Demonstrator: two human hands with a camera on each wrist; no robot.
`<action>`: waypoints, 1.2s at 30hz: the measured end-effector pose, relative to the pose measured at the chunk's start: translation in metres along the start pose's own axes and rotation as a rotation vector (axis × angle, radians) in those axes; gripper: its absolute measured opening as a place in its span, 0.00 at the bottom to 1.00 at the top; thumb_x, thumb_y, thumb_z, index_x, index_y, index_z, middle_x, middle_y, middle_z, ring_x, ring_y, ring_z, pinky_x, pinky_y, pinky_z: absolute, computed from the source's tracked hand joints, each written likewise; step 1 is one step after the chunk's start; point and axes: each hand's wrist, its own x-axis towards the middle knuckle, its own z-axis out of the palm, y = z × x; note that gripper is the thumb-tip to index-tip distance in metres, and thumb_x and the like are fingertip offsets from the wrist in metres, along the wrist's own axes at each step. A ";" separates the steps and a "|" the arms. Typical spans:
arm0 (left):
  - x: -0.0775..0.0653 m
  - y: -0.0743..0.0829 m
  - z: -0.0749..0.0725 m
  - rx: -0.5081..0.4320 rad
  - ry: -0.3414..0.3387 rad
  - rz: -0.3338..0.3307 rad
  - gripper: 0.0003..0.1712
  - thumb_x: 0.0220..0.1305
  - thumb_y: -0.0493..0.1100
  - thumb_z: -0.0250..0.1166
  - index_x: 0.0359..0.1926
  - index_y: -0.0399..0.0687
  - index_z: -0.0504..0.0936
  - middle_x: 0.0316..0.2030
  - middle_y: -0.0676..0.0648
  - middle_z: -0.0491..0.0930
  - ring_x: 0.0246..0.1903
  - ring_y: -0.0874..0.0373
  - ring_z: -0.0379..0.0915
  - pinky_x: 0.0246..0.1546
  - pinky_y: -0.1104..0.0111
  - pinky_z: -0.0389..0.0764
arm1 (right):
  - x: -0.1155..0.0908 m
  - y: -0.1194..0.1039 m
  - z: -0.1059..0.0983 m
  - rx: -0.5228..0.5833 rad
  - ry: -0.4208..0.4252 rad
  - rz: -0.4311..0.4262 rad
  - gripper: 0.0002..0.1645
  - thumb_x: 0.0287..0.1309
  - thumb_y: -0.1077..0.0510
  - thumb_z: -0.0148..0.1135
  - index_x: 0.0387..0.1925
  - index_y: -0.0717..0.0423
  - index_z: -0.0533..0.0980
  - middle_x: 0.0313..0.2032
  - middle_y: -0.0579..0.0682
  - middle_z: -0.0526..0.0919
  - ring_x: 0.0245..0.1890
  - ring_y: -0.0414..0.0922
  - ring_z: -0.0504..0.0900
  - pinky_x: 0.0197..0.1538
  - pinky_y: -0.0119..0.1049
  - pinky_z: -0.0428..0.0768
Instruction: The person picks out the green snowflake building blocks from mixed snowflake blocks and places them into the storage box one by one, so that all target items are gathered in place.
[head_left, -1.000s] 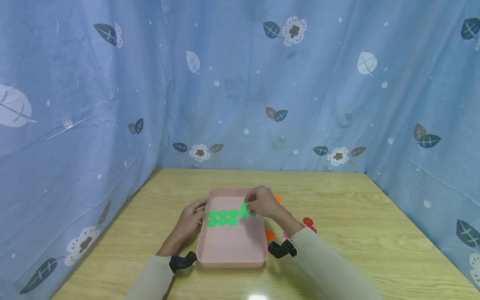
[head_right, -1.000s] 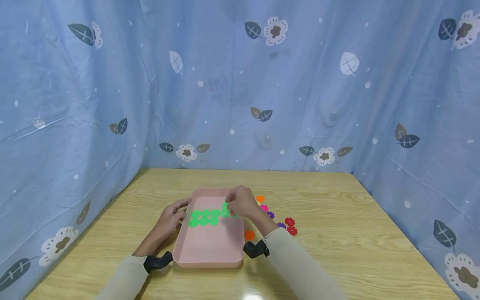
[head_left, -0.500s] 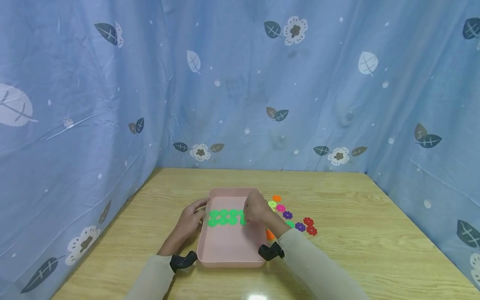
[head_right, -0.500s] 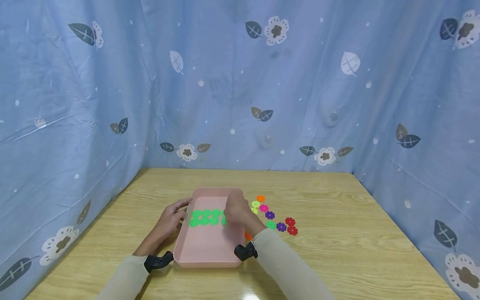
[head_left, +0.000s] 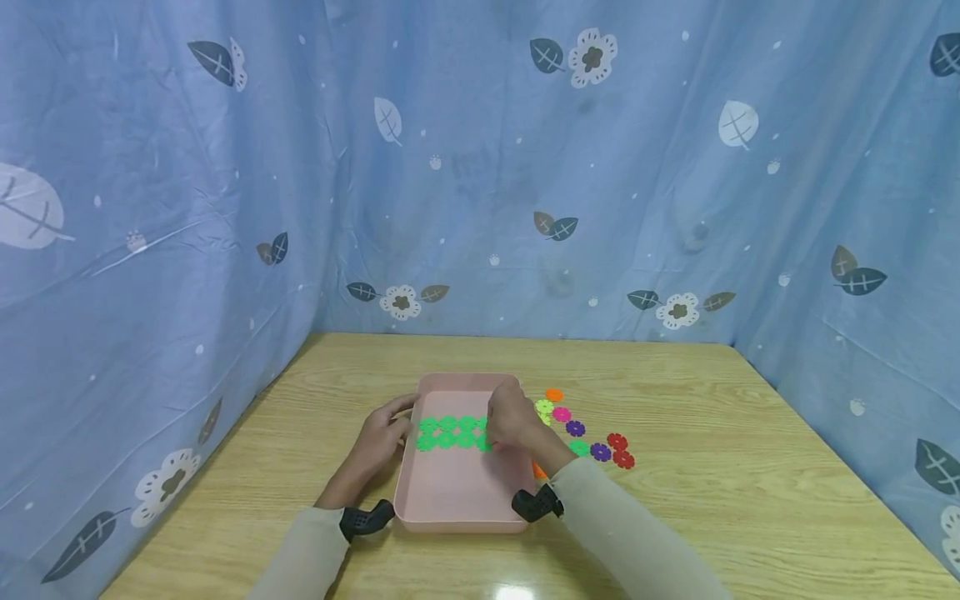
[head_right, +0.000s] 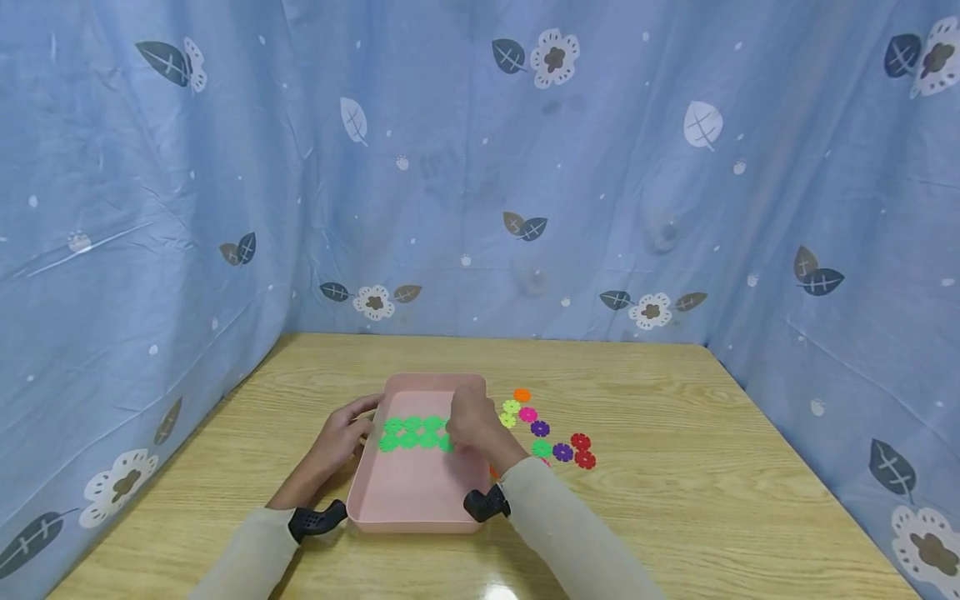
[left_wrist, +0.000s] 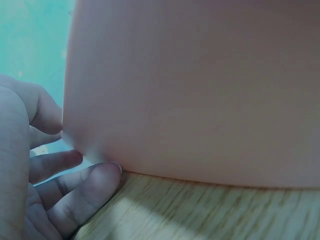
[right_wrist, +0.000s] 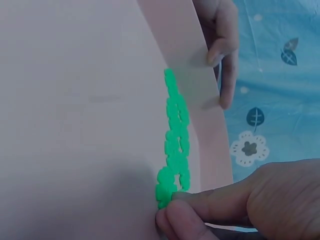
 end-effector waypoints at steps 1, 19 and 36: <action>0.000 0.000 0.000 0.001 0.000 0.000 0.32 0.66 0.33 0.49 0.71 0.41 0.70 0.65 0.35 0.73 0.29 0.52 0.79 0.25 0.63 0.85 | 0.000 0.000 0.000 0.004 0.001 0.003 0.15 0.39 0.77 0.70 0.10 0.61 0.79 0.14 0.49 0.80 0.12 0.45 0.83 0.15 0.32 0.77; -0.001 0.000 0.000 -0.010 -0.017 0.007 0.32 0.66 0.32 0.49 0.72 0.40 0.69 0.64 0.34 0.74 0.29 0.50 0.80 0.24 0.62 0.86 | 0.005 0.001 0.005 -0.032 0.019 0.060 0.16 0.39 0.74 0.75 0.14 0.61 0.74 0.12 0.50 0.78 0.10 0.42 0.81 0.20 0.33 0.81; -0.002 0.003 0.001 0.005 0.002 -0.001 0.32 0.65 0.33 0.51 0.71 0.41 0.71 0.65 0.35 0.73 0.31 0.50 0.80 0.27 0.62 0.86 | 0.001 -0.001 -0.019 -0.103 0.034 -0.041 0.26 0.49 0.72 0.63 0.07 0.50 0.63 0.10 0.41 0.55 0.14 0.39 0.53 0.17 0.31 0.56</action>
